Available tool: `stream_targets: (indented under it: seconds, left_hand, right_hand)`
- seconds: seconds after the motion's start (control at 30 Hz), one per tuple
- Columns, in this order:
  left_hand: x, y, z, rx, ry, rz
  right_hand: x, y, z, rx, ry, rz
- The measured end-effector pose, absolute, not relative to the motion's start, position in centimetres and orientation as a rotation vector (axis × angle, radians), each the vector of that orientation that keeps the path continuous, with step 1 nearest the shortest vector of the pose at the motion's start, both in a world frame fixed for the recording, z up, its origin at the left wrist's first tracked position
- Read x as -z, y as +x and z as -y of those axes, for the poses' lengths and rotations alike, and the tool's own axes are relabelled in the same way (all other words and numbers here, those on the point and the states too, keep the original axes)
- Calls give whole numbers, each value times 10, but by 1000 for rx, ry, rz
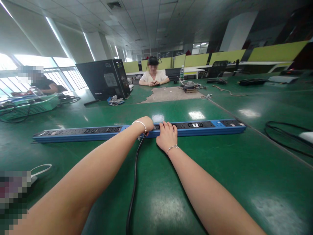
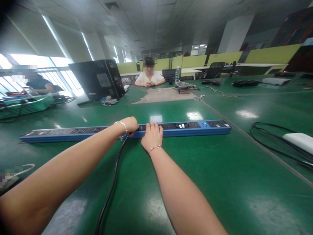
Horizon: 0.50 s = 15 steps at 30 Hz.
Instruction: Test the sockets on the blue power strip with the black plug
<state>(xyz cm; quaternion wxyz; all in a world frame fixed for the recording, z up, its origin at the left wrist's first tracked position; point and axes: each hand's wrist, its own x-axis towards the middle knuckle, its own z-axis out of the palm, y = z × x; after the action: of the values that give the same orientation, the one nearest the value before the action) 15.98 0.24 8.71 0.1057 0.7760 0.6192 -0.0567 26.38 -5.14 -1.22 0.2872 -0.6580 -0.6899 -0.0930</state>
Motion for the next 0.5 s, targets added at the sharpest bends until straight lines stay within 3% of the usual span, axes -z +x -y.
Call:
stream_targets:
  seconds: [0.23,0.5]
  left_hand:
    - [-76,160,0,124,2194,-1979]
    - [-66,114,28,-287,2339,-2044]
  right_hand:
    - [13,264,52,251,-1756,1848]
    - [5,259,57,171,-1477,2010]
